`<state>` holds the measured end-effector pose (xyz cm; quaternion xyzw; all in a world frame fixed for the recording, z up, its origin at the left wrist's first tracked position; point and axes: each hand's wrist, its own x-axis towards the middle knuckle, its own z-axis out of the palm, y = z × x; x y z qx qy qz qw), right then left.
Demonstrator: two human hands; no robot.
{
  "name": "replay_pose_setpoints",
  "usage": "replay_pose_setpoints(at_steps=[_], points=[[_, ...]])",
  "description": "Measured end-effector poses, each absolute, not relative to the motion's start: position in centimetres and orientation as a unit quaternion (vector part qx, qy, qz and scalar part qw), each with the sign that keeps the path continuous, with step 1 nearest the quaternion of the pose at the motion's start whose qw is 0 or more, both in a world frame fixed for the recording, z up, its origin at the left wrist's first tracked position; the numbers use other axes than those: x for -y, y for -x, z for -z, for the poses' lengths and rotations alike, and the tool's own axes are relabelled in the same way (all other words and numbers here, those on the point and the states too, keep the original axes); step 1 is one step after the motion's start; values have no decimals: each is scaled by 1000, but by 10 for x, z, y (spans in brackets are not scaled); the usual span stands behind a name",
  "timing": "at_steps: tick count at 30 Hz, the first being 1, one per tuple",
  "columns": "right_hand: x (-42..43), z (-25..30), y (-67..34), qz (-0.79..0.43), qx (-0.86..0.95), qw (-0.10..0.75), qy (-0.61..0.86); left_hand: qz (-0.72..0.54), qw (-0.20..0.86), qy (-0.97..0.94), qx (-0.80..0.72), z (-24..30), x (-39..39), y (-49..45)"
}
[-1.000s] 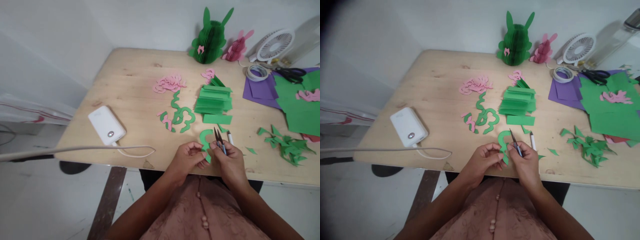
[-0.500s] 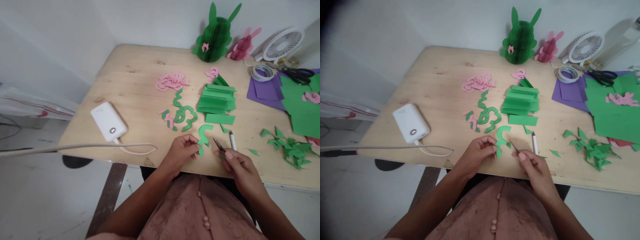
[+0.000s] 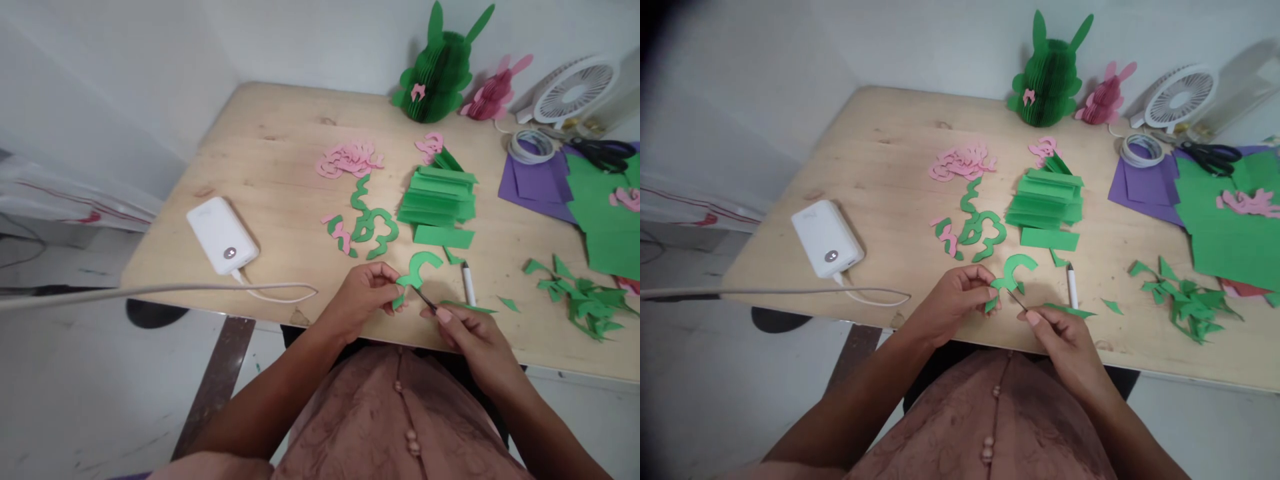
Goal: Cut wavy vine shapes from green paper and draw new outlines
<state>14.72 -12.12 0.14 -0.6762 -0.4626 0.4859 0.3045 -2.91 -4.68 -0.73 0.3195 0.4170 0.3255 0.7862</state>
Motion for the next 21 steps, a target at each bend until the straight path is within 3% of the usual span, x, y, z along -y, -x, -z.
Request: replay_pose_setpoints(at_steps=[21], points=[[121,11,-139,-522,383,336,684,-353,769,-292,-446,5,48,21]])
